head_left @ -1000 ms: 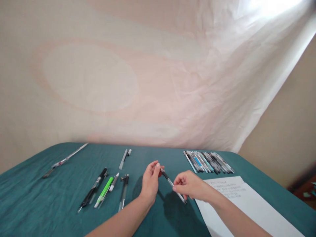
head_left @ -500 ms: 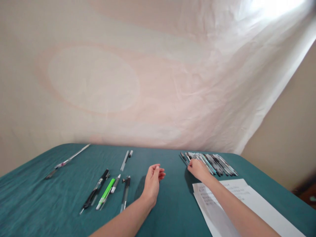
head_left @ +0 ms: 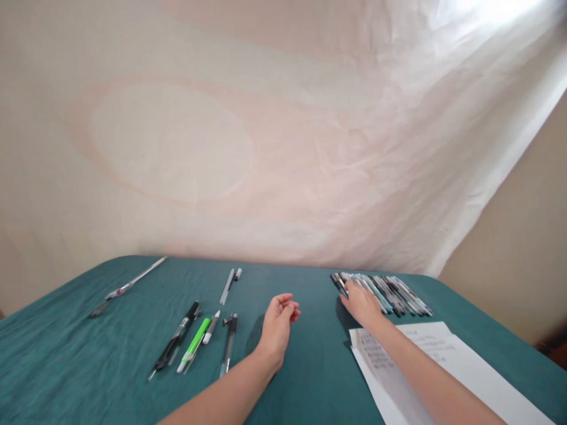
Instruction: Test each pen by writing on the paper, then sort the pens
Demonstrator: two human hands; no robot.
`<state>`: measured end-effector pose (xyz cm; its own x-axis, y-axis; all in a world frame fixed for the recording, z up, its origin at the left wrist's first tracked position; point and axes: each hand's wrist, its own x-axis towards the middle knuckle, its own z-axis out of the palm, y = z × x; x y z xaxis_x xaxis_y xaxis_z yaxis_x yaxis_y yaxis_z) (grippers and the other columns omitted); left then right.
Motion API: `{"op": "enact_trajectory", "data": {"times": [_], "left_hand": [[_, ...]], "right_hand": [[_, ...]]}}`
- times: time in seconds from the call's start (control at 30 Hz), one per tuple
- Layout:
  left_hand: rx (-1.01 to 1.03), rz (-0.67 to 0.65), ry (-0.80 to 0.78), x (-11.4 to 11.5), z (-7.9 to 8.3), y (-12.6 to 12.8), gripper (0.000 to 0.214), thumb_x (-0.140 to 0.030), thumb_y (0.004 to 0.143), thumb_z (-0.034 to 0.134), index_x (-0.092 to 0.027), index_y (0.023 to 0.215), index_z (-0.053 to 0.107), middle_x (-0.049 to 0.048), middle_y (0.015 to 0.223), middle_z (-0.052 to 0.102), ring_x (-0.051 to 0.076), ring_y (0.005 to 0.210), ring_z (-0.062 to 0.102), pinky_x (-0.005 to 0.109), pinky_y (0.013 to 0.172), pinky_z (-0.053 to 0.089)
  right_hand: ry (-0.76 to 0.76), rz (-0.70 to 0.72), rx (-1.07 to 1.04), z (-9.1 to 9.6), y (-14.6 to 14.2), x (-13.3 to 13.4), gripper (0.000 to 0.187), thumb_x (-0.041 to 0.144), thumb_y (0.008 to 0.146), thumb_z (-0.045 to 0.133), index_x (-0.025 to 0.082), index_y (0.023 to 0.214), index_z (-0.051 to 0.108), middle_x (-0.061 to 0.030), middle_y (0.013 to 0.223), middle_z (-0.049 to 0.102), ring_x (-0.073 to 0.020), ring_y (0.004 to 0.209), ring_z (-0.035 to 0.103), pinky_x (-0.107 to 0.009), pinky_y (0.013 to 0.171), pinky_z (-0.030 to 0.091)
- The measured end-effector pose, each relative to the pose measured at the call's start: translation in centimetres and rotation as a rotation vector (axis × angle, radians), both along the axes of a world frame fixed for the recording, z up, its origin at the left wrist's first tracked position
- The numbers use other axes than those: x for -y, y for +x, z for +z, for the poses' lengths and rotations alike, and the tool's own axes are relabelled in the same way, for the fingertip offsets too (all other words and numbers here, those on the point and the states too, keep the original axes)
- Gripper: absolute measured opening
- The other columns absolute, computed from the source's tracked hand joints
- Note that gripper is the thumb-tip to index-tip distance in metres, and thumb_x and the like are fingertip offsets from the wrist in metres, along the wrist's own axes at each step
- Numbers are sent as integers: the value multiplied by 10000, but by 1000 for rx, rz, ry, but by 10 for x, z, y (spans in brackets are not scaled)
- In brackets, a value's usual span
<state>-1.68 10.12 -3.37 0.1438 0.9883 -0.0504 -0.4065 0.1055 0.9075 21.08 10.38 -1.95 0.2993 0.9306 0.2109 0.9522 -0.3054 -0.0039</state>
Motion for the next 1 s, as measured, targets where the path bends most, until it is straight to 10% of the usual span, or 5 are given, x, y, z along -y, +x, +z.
{"op": "enact_trajectory", "data": {"times": [0.53, 1.0], "left_hand": [[-7, -41, -22, 4, 1, -2, 189, -190, 707, 516, -145, 889, 490, 41, 769, 587, 90, 615, 539, 220, 608, 409], [-723, -108, 256, -36, 33, -40, 162, -201, 720, 518, -163, 839, 621, 76, 828, 667, 175, 753, 620, 272, 673, 469]], "right_hand": [[-44, 9, 48, -7, 6, -8, 149, 228, 799, 422, 154, 879, 523, -116, 790, 642, -236, 755, 617, -282, 600, 359], [19, 461, -343, -6, -106, 19, 152, 286, 801, 440, 213, 909, 518, 5, 627, 599, -147, 585, 569, -222, 518, 307]]}}
